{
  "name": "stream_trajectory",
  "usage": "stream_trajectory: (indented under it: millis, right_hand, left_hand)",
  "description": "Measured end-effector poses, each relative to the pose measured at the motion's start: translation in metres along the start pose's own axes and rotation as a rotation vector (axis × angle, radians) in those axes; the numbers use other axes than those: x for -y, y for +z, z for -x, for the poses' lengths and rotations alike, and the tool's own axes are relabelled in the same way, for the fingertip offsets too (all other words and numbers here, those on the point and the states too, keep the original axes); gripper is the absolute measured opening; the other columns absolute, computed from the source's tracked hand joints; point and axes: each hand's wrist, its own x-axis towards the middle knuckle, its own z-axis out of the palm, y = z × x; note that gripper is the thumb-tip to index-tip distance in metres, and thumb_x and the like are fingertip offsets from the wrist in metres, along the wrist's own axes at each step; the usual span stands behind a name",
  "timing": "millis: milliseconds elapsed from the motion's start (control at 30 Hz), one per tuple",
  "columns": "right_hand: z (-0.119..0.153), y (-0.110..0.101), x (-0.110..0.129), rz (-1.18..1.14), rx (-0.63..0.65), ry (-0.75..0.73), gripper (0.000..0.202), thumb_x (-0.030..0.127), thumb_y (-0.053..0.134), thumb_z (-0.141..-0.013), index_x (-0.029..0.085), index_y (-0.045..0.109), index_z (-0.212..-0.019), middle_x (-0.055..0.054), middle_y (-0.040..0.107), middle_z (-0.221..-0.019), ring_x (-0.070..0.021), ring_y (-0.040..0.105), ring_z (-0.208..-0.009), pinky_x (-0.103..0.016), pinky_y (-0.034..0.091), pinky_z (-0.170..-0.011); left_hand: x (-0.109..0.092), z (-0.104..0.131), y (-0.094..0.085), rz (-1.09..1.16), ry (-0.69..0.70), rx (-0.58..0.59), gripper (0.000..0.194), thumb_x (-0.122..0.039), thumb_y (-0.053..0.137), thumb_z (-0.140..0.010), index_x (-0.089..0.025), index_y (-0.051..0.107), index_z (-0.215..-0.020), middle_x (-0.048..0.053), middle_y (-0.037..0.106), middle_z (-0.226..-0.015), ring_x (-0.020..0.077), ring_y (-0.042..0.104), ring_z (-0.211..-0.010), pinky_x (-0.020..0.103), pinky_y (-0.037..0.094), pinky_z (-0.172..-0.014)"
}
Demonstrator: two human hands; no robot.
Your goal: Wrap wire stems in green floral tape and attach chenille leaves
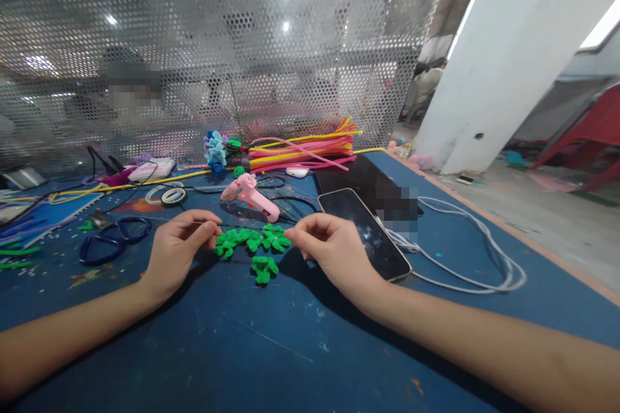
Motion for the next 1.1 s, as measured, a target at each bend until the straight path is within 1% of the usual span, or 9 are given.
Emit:
stream_trajectory:
  millis: [133, 300, 367, 533, 633, 700, 767, 933, 1100]
  right_hand:
    - [0.005, -0.002, 0.003, 0.067, -0.011, -0.092, 0.024, 0.038, 0.067, -0.065, 0.018, 0.057, -0.058, 0.002, 0.051, -0.048, -0.0075, 0.042, -0.043, -0.022, 0.032, -0.043]
    - [0.005, -0.009, 0.011, 0.277, 0.025, -0.362, 0.016, 0.032, 0.065, -0.070, 0.021, 0.060, -0.060, 0.000, 0.060, -0.062, -0.0105, 0.052, -0.056, -0.023, 0.040, -0.052]
    - [0.000, -0.013, 0.013, 0.364, 0.060, -0.411, 0.014, 0.031, 0.065, -0.071, 0.021, 0.062, -0.063, -0.001, 0.062, -0.064, -0.0111, 0.054, -0.059, -0.024, 0.041, -0.055]
    - [-0.014, -0.020, 0.012, 0.327, 0.317, -0.155, 0.029, 0.038, 0.052, -0.079, 0.018, 0.060, -0.061, 0.000, 0.057, -0.053, -0.0084, 0.052, -0.046, -0.021, 0.041, -0.046]
    - [-0.018, -0.023, 0.009, 0.275, 0.459, -0.116, 0.037, 0.039, 0.049, -0.081, 0.016, 0.058, -0.053, 0.000, 0.054, -0.049, -0.0063, 0.048, -0.041, -0.018, 0.039, -0.040]
    - [-0.019, -0.024, 0.005, 0.231, 0.417, -0.144, 0.035, 0.039, 0.051, -0.080, 0.016, 0.060, -0.055, 0.000, 0.054, -0.051, -0.0055, 0.047, -0.041, -0.017, 0.038, -0.038]
    - [-0.020, -0.025, 0.001, 0.174, 0.310, -0.187, 0.031, 0.038, 0.054, -0.079, 0.015, 0.063, -0.060, -0.001, 0.055, -0.055, -0.0054, 0.047, -0.042, -0.017, 0.037, -0.037]
    - [-0.023, -0.028, -0.013, 0.052, 0.118, -0.250, 0.011, 0.029, 0.064, -0.073, 0.018, 0.068, -0.072, -0.001, 0.056, -0.063, -0.0052, 0.045, -0.042, -0.020, 0.036, -0.038]
    - [-0.026, -0.029, -0.018, 0.013, 0.020, -0.267, 0.008, 0.027, 0.069, -0.069, 0.021, 0.069, -0.074, -0.002, 0.059, -0.072, -0.0060, 0.046, -0.047, -0.021, 0.036, -0.041]
  left_hand:
    - [0.001, -0.002, -0.001, -0.003, -0.002, 0.011, 0.013, -0.029, 0.060, -0.071, -0.016, 0.061, -0.071, -0.002, 0.058, -0.058, 0.0079, 0.050, -0.047, 0.019, 0.041, -0.047]
    - [0.005, -0.007, 0.001, 0.024, -0.017, 0.014, 0.014, -0.029, 0.058, -0.073, -0.015, 0.060, -0.069, -0.002, 0.057, -0.057, 0.0075, 0.048, -0.045, 0.019, 0.041, -0.047]
    - [0.007, -0.008, 0.001, 0.058, -0.018, 0.027, 0.015, -0.029, 0.058, -0.074, -0.015, 0.059, -0.067, -0.002, 0.056, -0.056, 0.0070, 0.048, -0.045, 0.019, 0.040, -0.047]
    - [0.011, -0.008, 0.000, 0.131, -0.016, 0.044, 0.015, -0.029, 0.061, -0.073, -0.015, 0.060, -0.067, -0.003, 0.056, -0.057, 0.0063, 0.047, -0.045, 0.018, 0.038, -0.045]
    - [0.012, -0.008, 0.000, 0.142, -0.028, 0.061, 0.016, -0.030, 0.061, -0.073, -0.015, 0.060, -0.068, -0.002, 0.057, -0.059, 0.0065, 0.047, -0.046, 0.018, 0.038, -0.046]
    - [0.011, -0.009, 0.000, 0.134, -0.046, 0.086, 0.017, -0.033, 0.061, -0.074, -0.016, 0.061, -0.072, -0.002, 0.059, -0.060, 0.0069, 0.049, -0.048, 0.018, 0.039, -0.048]
    - [0.011, -0.010, 0.000, 0.096, -0.052, 0.113, 0.018, -0.034, 0.061, -0.074, -0.016, 0.063, -0.074, -0.002, 0.061, -0.063, 0.0079, 0.052, -0.053, 0.018, 0.041, -0.052]
    - [0.015, -0.017, -0.005, -0.013, -0.011, 0.180, 0.018, -0.034, 0.062, -0.072, -0.017, 0.065, -0.075, -0.001, 0.063, -0.063, 0.0102, 0.054, -0.059, 0.020, 0.042, -0.057]
    - [0.019, -0.025, -0.011, -0.051, 0.016, 0.153, 0.013, -0.029, 0.065, -0.068, -0.016, 0.067, -0.073, 0.000, 0.065, -0.068, 0.0102, 0.054, -0.059, 0.020, 0.043, -0.058]
